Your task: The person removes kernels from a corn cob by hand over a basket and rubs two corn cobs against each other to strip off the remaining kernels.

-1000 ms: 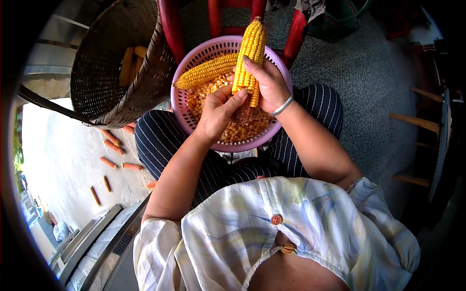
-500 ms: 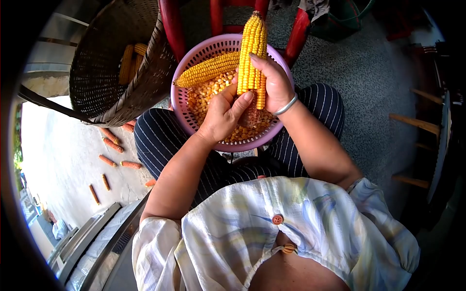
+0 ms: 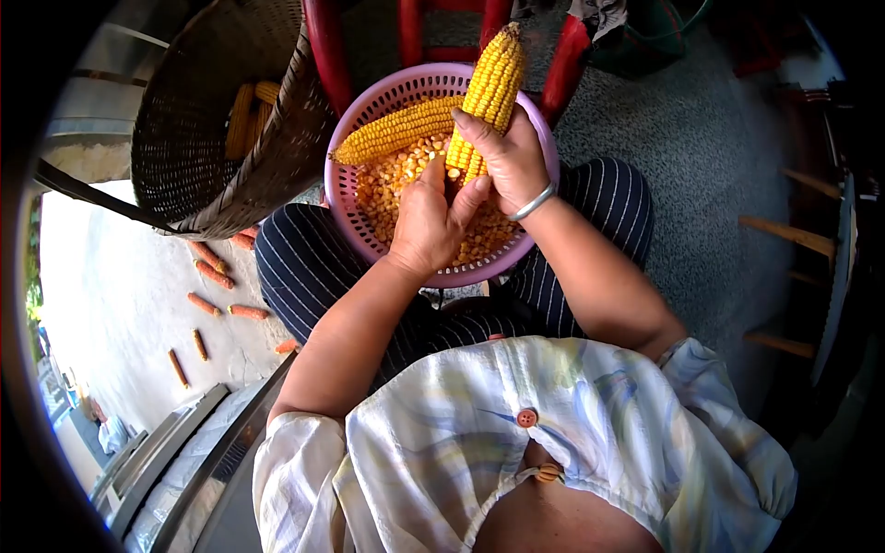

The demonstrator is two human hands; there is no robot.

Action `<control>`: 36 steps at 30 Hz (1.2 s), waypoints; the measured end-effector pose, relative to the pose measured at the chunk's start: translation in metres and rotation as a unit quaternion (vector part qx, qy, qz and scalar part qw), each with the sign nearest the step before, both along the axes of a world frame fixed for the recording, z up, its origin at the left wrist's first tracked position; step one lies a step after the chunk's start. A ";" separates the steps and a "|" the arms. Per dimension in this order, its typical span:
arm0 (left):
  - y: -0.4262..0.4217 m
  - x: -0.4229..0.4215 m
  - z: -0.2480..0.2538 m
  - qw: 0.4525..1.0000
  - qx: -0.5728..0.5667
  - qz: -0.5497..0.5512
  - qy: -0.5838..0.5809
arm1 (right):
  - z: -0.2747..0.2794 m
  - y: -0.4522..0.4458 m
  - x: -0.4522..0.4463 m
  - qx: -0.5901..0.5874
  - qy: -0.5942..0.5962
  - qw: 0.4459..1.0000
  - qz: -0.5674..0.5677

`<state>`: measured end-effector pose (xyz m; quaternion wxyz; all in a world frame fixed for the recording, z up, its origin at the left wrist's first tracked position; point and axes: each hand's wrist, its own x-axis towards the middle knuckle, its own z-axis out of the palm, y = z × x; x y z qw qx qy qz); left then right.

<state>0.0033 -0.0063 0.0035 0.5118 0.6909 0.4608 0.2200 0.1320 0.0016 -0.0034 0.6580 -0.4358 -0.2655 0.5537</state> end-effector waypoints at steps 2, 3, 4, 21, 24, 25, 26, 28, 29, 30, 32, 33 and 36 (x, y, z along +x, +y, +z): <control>0.001 -0.002 0.004 1.000 -0.030 0.004 -0.005 | -0.002 0.000 0.000 -0.009 0.019 1.000 0.004; 0.000 -0.002 0.006 1.000 -0.030 0.003 -0.004 | -0.003 0.000 0.000 -0.016 0.037 0.999 0.007; 0.000 -0.001 0.007 1.000 -0.023 0.013 -0.012 | -0.004 0.000 0.001 -0.015 0.036 0.999 0.006; 0.008 -0.004 0.000 0.999 0.004 0.034 0.016 | -0.009 -0.002 -0.002 0.007 -0.021 1.000 -0.010; 0.009 -0.004 -0.001 0.999 -0.012 0.043 -0.031 | -0.011 0.002 0.004 -0.027 0.064 0.998 0.010; 0.009 -0.004 -0.004 0.997 -0.031 0.046 -0.057 | -0.013 0.001 0.005 -0.027 0.063 0.998 0.009; 0.008 -0.003 -0.005 0.997 -0.032 0.046 -0.057 | -0.014 0.001 0.006 -0.030 0.074 0.997 0.012; 0.005 -0.003 -0.005 0.974 -0.162 0.079 -0.140 | -0.009 0.002 0.006 -0.033 0.085 0.996 0.016; 0.005 -0.003 -0.007 0.974 -0.163 0.079 -0.139 | -0.005 0.001 0.006 -0.033 0.098 0.995 0.005; 0.006 -0.003 -0.008 0.993 -0.049 0.056 -0.091 | -0.003 0.001 0.005 -0.033 0.111 0.993 -0.007; 0.005 -0.002 -0.006 0.997 0.068 0.019 -0.004 | -0.004 0.000 0.003 -0.024 0.079 0.997 -0.014; 0.004 -0.001 -0.007 0.997 0.068 0.020 -0.004 | -0.005 0.000 0.002 -0.015 0.047 0.999 -0.021; 0.001 -0.002 -0.008 0.998 0.048 0.017 0.022 | -0.004 0.001 0.000 -0.008 0.028 0.999 -0.013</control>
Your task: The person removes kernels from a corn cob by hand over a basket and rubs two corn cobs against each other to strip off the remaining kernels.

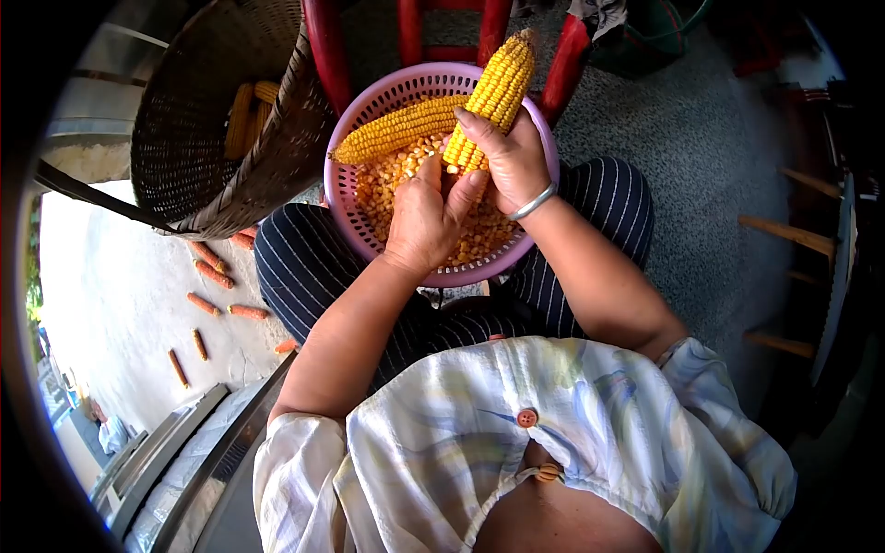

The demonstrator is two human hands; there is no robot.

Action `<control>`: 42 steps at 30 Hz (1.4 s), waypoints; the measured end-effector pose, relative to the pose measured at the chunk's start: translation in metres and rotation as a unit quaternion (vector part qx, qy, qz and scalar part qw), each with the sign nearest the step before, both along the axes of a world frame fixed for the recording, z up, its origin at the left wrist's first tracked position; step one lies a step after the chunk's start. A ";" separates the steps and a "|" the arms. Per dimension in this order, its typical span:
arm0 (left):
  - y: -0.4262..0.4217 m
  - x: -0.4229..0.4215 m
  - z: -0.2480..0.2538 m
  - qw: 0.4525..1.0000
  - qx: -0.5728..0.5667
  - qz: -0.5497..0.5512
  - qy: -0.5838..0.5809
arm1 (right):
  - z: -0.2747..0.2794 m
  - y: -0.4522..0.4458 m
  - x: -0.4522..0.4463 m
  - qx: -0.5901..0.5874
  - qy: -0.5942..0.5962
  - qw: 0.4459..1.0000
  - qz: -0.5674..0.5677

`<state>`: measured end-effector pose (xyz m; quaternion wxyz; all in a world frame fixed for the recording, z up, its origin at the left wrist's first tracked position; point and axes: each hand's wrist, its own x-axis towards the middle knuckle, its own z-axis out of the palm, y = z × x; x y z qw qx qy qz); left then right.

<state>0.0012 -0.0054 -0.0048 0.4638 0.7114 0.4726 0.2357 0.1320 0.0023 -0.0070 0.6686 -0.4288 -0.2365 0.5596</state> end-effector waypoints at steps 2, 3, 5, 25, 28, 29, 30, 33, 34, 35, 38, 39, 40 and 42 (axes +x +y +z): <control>0.002 -0.001 0.008 1.000 -0.026 0.000 -0.002 | -0.004 0.000 0.000 0.003 0.029 1.000 -0.004; 0.002 -0.001 0.010 0.999 -0.052 -0.001 -0.005 | -0.005 0.000 0.000 0.005 0.028 1.000 -0.006; 0.001 -0.001 0.006 1.000 -0.003 0.005 -0.002 | -0.004 0.000 0.001 0.006 0.033 0.999 0.005; 0.009 -0.004 0.010 0.994 -0.063 0.062 -0.071 | -0.007 0.002 0.004 -0.018 0.027 0.999 -0.031; 0.010 -0.004 0.011 0.999 -0.023 0.020 0.015 | -0.003 -0.002 0.000 -0.009 -0.009 1.000 -0.013; 0.009 -0.004 0.010 0.999 -0.024 0.021 0.016 | -0.002 -0.003 -0.002 0.003 -0.038 0.999 -0.002; 0.008 -0.003 0.008 0.999 -0.049 0.011 0.010 | -0.003 -0.001 -0.004 0.014 -0.061 0.998 -0.013; 0.007 -0.005 0.010 0.996 -0.080 -0.023 0.012 | 0.003 -0.002 0.004 -0.009 0.034 0.999 0.027; 0.006 -0.004 0.016 0.989 -0.138 -0.033 -0.034 | 0.006 -0.001 0.004 -0.019 0.058 0.998 0.012; 0.005 -0.003 0.019 0.977 -0.195 -0.043 -0.080 | 0.005 -0.001 0.006 -0.018 0.058 0.998 0.011; 0.005 -0.004 0.001 0.986 -0.128 -0.058 -0.094 | 0.000 0.000 0.009 -0.011 0.056 0.998 0.026; 0.005 -0.003 0.001 0.986 -0.128 -0.058 -0.094 | -0.001 0.000 0.008 -0.010 0.057 0.998 0.026; 0.004 -0.003 0.001 0.983 -0.147 -0.040 -0.103 | -0.002 0.000 0.007 -0.011 0.045 0.999 0.014; 0.003 -0.001 0.003 0.979 -0.167 -0.023 -0.111 | -0.002 0.001 0.005 -0.013 0.033 0.999 0.001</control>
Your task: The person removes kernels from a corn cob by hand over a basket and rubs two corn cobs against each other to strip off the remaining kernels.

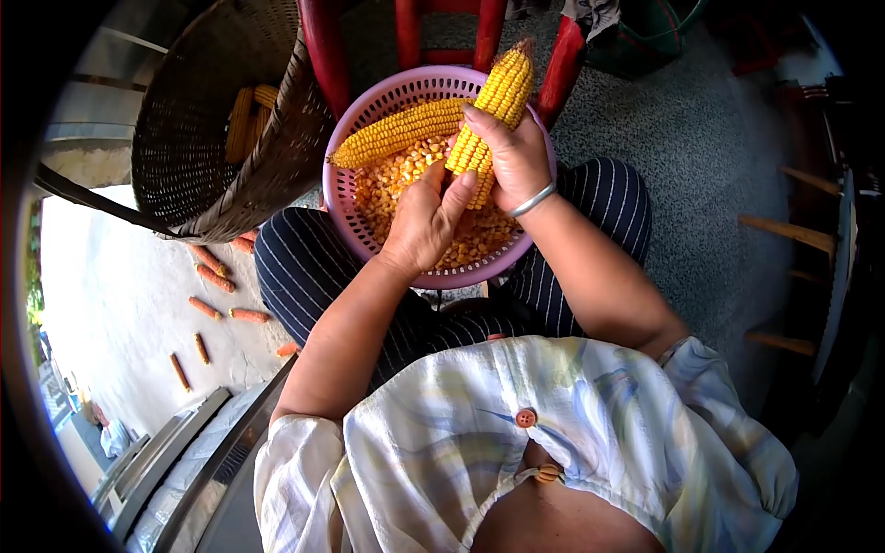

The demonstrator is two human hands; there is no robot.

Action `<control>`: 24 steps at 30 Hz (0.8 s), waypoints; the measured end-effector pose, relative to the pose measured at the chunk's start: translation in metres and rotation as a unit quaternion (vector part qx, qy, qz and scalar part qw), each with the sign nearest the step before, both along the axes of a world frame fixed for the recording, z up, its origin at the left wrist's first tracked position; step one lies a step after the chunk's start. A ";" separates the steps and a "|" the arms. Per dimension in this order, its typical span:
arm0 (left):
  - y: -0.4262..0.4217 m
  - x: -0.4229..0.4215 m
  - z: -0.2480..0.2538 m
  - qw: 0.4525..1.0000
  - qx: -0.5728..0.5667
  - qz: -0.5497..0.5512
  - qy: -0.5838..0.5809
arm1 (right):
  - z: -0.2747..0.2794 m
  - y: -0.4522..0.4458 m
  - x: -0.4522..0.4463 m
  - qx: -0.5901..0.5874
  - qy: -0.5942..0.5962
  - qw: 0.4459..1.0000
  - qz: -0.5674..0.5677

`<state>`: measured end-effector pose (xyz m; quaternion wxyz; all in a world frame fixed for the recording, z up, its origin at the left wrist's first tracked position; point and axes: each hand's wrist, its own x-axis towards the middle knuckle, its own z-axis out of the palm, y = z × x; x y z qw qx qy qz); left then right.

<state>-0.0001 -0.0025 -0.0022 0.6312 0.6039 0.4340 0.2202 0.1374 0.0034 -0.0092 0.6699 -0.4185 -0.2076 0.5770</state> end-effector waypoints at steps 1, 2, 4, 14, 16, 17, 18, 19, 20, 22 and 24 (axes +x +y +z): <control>-0.001 0.001 0.002 0.994 0.077 -0.015 0.072 | 0.001 0.000 -0.002 0.012 -0.030 0.999 -0.012; -0.002 0.001 0.005 0.977 0.152 -0.029 0.144 | 0.002 0.000 -0.003 0.024 -0.060 0.998 -0.023; -0.001 0.001 0.009 0.985 0.110 -0.025 0.129 | 0.005 -0.001 -0.002 0.015 -0.034 0.999 -0.015; -0.004 -0.003 0.017 0.992 0.110 0.000 0.057 | 0.007 -0.003 -0.001 0.025 0.001 1.000 0.004; -0.002 -0.005 0.002 0.991 0.125 0.032 0.042 | 0.006 -0.005 0.000 0.028 0.016 0.999 0.001; -0.001 -0.006 -0.004 0.988 0.140 0.064 0.027 | 0.007 -0.005 0.001 0.031 0.031 0.999 -0.001; -0.002 -0.004 -0.005 0.986 0.144 0.084 0.022 | 0.007 -0.004 0.001 0.034 0.033 0.999 -0.001; -0.001 -0.003 -0.007 0.986 0.145 0.084 0.022 | 0.006 -0.004 0.001 0.035 0.034 0.999 -0.001; 0.000 -0.003 -0.010 0.987 0.127 0.098 0.020 | 0.004 -0.003 0.001 0.016 0.035 0.999 -0.009; 0.004 -0.005 -0.004 0.991 0.085 0.091 0.048 | -0.004 0.001 0.003 0.011 0.024 0.999 -0.034; 0.005 -0.004 0.002 0.982 0.151 0.076 0.087 | -0.004 0.002 0.003 0.002 0.009 0.999 -0.050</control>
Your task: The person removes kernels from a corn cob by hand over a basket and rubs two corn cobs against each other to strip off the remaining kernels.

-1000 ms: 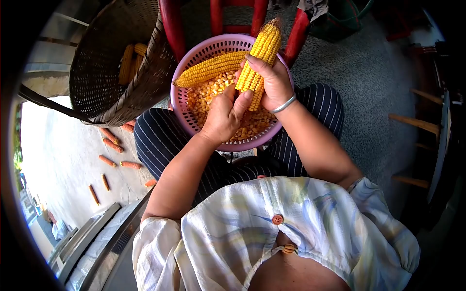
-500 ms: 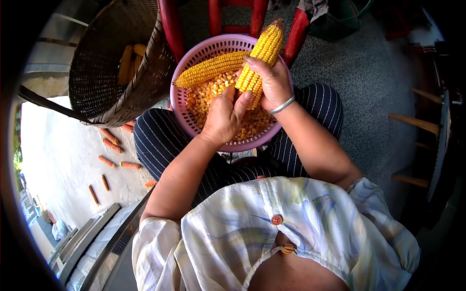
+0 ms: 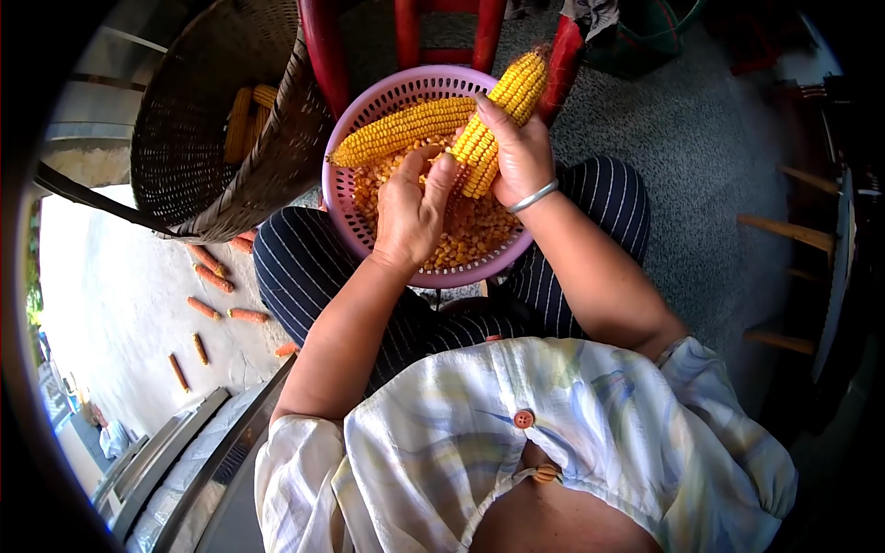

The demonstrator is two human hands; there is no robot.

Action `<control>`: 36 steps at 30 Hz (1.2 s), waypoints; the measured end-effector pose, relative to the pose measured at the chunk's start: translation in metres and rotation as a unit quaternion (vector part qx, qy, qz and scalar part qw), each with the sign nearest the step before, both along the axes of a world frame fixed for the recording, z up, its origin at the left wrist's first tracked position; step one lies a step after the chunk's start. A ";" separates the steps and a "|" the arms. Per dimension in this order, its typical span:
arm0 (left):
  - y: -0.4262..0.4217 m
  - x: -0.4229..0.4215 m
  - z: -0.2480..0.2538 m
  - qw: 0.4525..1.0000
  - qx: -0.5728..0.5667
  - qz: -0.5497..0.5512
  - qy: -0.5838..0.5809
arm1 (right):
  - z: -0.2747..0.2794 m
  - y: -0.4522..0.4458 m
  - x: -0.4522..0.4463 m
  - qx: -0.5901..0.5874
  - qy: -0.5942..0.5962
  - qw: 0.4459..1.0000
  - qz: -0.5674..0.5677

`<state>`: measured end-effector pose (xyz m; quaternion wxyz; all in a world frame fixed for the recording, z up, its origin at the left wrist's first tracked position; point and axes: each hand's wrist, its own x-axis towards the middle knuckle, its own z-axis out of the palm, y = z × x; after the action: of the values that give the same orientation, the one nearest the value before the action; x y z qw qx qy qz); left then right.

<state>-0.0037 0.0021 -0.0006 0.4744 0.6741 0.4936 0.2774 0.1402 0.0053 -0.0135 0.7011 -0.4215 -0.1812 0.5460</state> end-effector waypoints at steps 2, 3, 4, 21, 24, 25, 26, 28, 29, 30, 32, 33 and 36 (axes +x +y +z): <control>0.000 0.002 0.008 0.993 0.074 -0.038 0.081 | 0.004 0.000 -0.003 -0.007 -0.034 0.999 -0.026; -0.003 0.004 0.009 0.989 0.108 -0.046 0.091 | 0.005 0.000 -0.005 -0.008 -0.034 0.999 -0.025; -0.003 0.007 0.012 0.988 0.053 -0.065 0.131 | 0.005 -0.001 -0.007 0.001 -0.055 0.998 -0.025; -0.001 0.001 0.005 1.000 -0.006 0.020 -0.009 | 0.001 0.001 -0.004 -0.002 0.016 0.999 -0.043; -0.005 0.006 0.005 0.972 0.196 -0.036 0.125 | 0.009 0.000 -0.008 -0.011 -0.028 0.999 -0.039; -0.006 0.007 0.006 0.972 0.195 -0.036 0.125 | 0.010 -0.001 -0.010 -0.019 -0.079 0.996 -0.030; -0.006 0.008 0.009 0.976 0.124 -0.062 0.169 | 0.009 0.000 -0.012 -0.001 -0.089 0.995 -0.034; -0.007 0.008 0.008 0.974 0.078 -0.080 0.196 | 0.005 0.000 -0.010 0.000 -0.097 0.995 -0.026; -0.008 0.007 0.008 0.974 0.078 -0.080 0.196 | 0.003 0.000 -0.009 0.002 -0.105 0.994 -0.018; -0.008 0.007 0.008 0.978 0.062 -0.083 0.180 | 0.005 0.000 -0.009 0.003 -0.105 0.994 -0.019; -0.009 0.007 0.007 0.982 0.046 -0.088 0.163 | 0.010 -0.001 -0.009 0.013 -0.071 0.997 -0.005; -0.010 0.006 0.005 0.986 0.055 -0.081 0.133 | 0.008 -0.001 -0.008 0.012 -0.071 0.997 -0.007; -0.007 0.005 0.011 0.995 0.036 -0.049 0.077 | 0.004 -0.001 -0.006 0.010 -0.026 1.000 -0.012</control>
<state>0.0012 -0.0053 0.0105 0.4233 0.7336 0.4844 0.2191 0.1341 0.0044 -0.0096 0.7070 -0.4303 -0.1993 0.5246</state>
